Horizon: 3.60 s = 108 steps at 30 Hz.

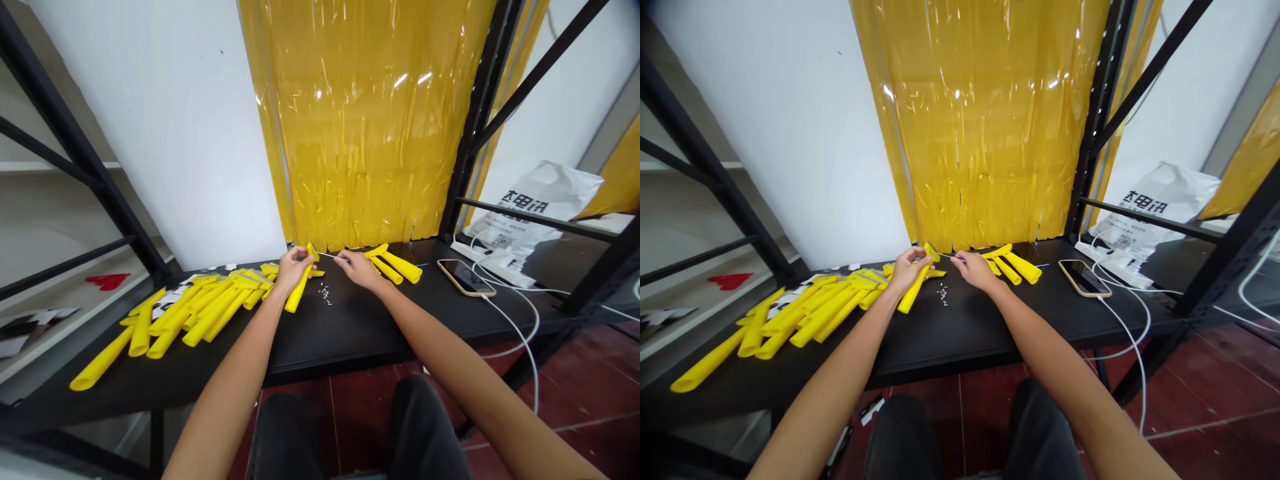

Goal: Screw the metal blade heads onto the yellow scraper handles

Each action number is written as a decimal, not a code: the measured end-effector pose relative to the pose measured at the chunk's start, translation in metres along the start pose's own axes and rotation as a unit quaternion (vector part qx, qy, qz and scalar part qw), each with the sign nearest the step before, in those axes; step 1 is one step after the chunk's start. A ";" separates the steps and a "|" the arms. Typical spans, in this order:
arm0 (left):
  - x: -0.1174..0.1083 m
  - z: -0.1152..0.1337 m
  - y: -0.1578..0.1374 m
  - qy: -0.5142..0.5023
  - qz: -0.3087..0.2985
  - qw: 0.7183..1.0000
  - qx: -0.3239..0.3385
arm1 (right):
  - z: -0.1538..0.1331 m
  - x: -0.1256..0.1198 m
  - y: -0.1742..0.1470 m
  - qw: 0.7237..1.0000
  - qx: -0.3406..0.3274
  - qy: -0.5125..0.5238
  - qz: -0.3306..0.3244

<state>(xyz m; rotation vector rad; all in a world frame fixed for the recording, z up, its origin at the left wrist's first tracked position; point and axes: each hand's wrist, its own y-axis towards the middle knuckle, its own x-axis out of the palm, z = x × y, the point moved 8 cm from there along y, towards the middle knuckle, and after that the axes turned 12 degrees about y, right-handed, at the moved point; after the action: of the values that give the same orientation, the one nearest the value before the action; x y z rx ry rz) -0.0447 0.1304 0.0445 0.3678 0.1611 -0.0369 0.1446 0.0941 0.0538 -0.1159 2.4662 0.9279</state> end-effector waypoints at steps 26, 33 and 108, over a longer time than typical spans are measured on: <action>0.002 0.000 0.002 0.018 -0.032 0.999 0.010 | 0.030 0.007 0.000 0.957 0.168 0.234 -0.028; -0.014 0.020 0.002 0.206 -0.020 0.974 0.089 | 0.029 0.013 -0.009 0.884 0.261 0.377 -0.089; 0.033 0.011 -0.029 -0.012 -0.185 0.971 -0.151 | 0.064 -0.041 -0.013 0.958 0.264 -0.088 -0.067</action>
<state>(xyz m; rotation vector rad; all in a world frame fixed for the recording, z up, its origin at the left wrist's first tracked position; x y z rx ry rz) -0.0123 0.0996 0.0392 0.0297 0.2076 -0.3820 0.2111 0.1216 0.0246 -0.0138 2.4129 0.1937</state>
